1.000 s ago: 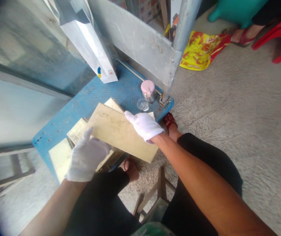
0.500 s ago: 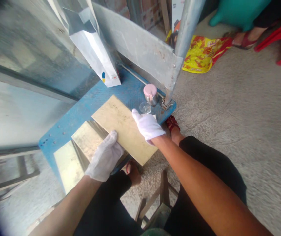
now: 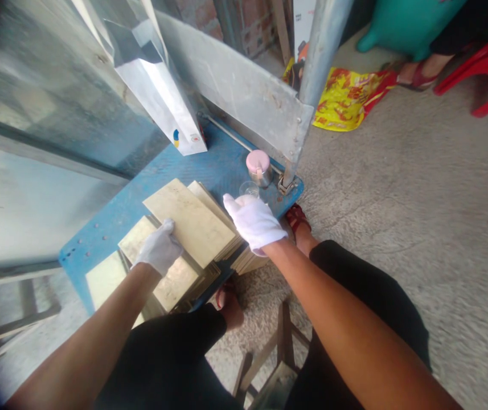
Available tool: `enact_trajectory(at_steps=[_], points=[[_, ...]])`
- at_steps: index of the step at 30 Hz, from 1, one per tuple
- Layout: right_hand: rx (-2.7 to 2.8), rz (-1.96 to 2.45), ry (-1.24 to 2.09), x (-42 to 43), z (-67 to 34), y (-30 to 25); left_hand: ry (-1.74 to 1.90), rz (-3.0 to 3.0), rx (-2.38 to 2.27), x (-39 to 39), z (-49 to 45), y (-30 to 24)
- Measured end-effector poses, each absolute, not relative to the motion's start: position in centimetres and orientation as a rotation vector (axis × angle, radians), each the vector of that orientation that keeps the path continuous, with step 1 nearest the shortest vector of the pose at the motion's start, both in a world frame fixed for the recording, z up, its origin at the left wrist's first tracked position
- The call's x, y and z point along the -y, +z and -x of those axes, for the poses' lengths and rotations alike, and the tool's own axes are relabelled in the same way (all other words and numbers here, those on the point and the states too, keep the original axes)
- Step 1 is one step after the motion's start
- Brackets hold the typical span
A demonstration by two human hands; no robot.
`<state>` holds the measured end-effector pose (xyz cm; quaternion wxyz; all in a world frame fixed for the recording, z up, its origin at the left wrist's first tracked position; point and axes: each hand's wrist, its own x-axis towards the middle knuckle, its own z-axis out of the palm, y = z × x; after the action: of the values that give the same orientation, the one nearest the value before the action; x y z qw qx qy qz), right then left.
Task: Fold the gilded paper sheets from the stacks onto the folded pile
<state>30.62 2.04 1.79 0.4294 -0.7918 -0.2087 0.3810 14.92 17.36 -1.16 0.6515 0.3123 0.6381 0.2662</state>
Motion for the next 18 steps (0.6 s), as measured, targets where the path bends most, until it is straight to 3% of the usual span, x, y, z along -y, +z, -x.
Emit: enact_trajectory(at_steps=[8, 18], points=[[0.479, 1.963, 0.964, -2.1, -30.7, 1.6, 0.558, -0.785, -1.438, -18.1, -16.0, -4.3], [0.498, 1.949, 0.975, -1.9, -30.8, 2.0, 0.491, -0.767, -1.533, -18.3, -17.1, -3.9]])
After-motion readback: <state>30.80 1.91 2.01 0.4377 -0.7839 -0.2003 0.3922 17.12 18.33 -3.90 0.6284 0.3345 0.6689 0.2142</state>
